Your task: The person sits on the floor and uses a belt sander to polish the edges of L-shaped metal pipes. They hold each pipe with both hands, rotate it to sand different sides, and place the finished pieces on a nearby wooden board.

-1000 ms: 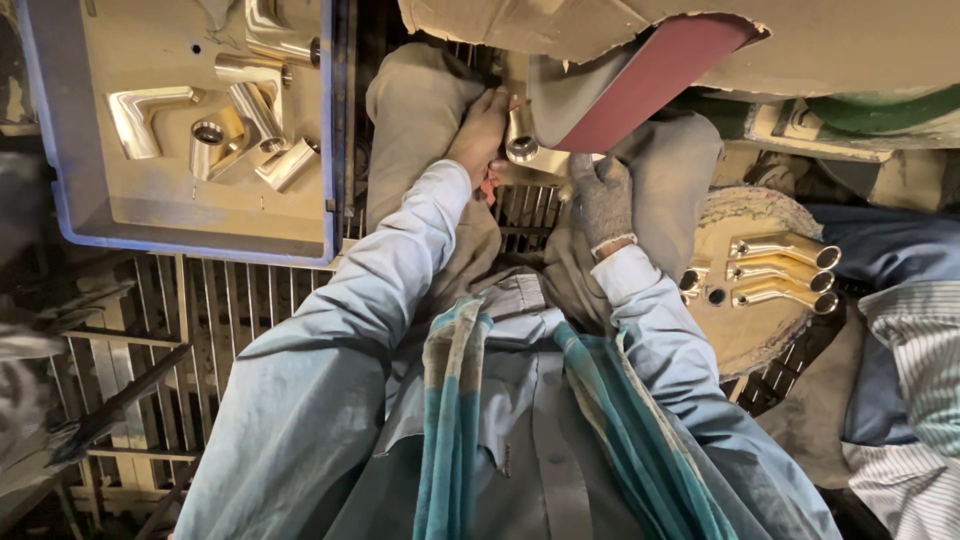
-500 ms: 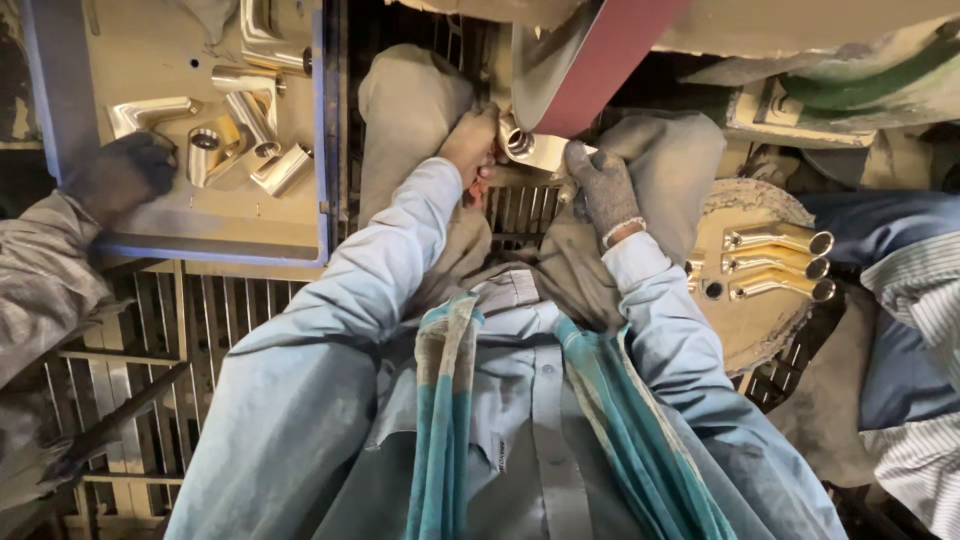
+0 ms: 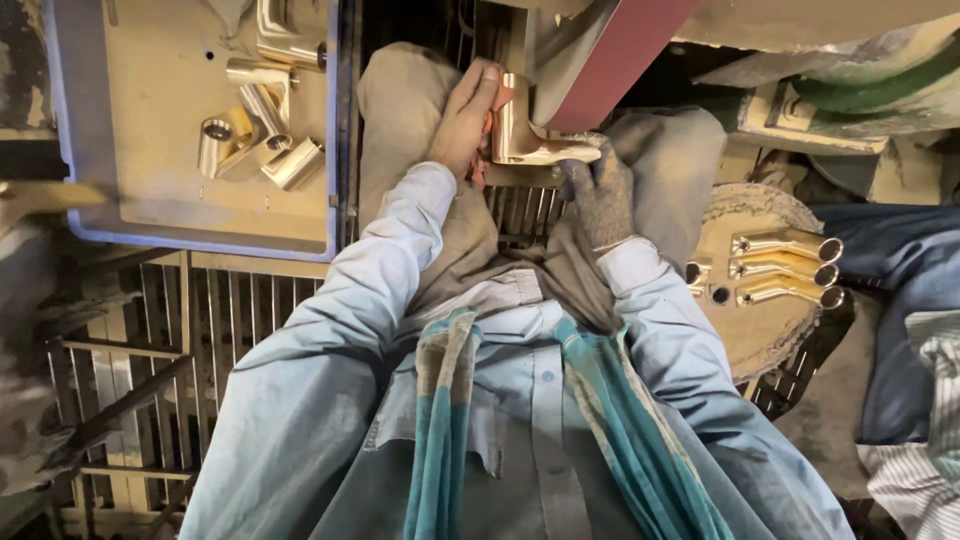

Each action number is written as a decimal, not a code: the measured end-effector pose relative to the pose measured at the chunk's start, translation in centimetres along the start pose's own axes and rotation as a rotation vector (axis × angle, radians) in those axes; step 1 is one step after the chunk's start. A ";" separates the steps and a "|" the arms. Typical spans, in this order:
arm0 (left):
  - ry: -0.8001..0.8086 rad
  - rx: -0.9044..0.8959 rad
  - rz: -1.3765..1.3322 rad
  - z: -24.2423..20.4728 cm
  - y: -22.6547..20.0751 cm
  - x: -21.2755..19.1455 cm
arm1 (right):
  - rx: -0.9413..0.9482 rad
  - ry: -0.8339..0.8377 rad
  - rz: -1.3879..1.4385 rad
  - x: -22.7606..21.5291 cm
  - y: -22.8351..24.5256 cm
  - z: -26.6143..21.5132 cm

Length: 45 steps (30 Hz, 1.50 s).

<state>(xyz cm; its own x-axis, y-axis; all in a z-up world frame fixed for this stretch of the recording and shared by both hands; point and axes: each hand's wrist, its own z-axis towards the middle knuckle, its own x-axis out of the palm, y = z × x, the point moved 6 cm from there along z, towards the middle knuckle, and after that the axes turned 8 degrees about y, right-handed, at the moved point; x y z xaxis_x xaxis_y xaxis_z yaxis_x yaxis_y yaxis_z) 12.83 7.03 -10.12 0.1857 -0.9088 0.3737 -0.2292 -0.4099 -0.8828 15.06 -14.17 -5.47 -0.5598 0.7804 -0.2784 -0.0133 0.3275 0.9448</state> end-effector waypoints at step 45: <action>-0.129 -0.407 -0.130 4.4 10.0 -0.4 | 0.401 -0.075 0.232 -1.1 -3.9 0.9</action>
<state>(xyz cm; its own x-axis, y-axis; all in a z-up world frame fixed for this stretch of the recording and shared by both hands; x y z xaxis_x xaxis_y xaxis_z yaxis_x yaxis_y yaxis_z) 14.70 3.68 -20.40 0.3498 -0.8409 0.4129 -0.5484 -0.5412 -0.6374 16.49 -15.83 -9.00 -0.4487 0.8888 -0.0930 0.4349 0.3081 0.8461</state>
